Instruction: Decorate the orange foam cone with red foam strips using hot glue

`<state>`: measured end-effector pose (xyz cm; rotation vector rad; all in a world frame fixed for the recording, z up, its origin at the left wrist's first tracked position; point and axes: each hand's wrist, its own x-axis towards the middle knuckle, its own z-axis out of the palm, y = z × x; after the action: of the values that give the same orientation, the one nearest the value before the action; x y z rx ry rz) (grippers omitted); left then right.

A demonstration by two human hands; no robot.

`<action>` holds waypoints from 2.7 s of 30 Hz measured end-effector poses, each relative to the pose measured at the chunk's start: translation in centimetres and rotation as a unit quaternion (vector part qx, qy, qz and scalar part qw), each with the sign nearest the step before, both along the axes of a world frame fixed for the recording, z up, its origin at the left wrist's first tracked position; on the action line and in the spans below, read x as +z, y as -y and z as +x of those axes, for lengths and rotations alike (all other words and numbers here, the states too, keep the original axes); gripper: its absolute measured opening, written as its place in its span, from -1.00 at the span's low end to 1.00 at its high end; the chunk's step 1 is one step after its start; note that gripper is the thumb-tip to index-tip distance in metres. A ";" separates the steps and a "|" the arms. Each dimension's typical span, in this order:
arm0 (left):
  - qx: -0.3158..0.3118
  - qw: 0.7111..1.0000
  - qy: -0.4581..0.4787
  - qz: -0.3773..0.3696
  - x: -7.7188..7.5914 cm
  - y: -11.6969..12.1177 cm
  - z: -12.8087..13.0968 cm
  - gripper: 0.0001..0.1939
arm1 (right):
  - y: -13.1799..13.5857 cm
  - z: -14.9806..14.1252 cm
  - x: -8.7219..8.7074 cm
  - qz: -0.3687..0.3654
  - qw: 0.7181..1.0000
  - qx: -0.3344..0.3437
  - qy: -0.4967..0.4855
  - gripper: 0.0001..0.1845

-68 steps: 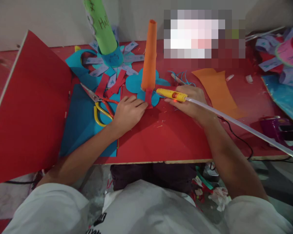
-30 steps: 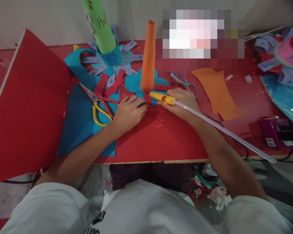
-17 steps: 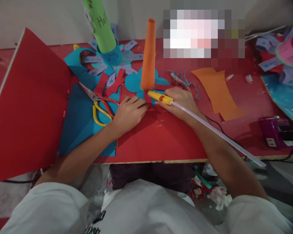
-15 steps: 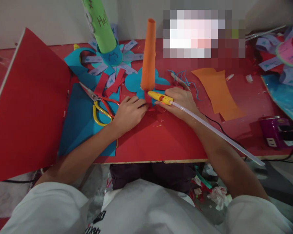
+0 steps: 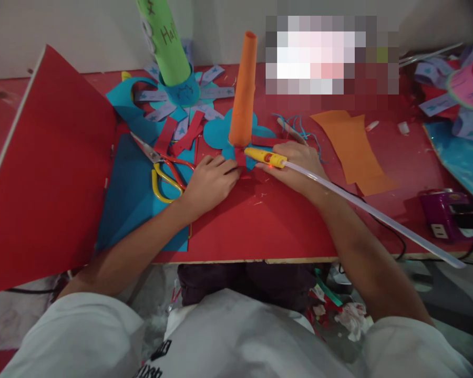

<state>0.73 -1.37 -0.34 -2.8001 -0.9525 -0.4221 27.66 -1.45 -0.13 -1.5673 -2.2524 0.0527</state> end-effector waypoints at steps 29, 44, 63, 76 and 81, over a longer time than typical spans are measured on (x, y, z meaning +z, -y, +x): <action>0.107 0.994 0.006 -0.027 0.0 -0.6 1.0 -0.54 | -0.3 1.1 0.1 0.009 0.998 -0.050 -0.033 -0.48; 0.109 0.994 0.011 -0.026 0.3 -0.1 1.3 -0.57 | -0.1 1.4 0.0 0.016 0.998 -0.051 -0.042 -0.47; 0.101 0.994 -0.018 -0.033 0.3 0.4 1.7 -0.62 | -0.2 1.5 0.0 0.025 0.997 -0.059 -0.030 -0.38; -0.032 0.992 0.094 0.077 -0.4 0.5 1.0 -0.73 | -0.9 1.4 -1.3 -0.005 0.995 -0.074 -0.071 -0.44; -0.123 0.986 0.097 0.062 -0.3 0.6 0.8 -0.74 | -1.0 0.9 -1.4 -0.022 0.996 -0.037 -0.083 -0.53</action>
<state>1.56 -1.96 -0.67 -2.8067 -0.5876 -0.7723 28.53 -0.44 -1.54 -1.6045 -2.0770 0.2066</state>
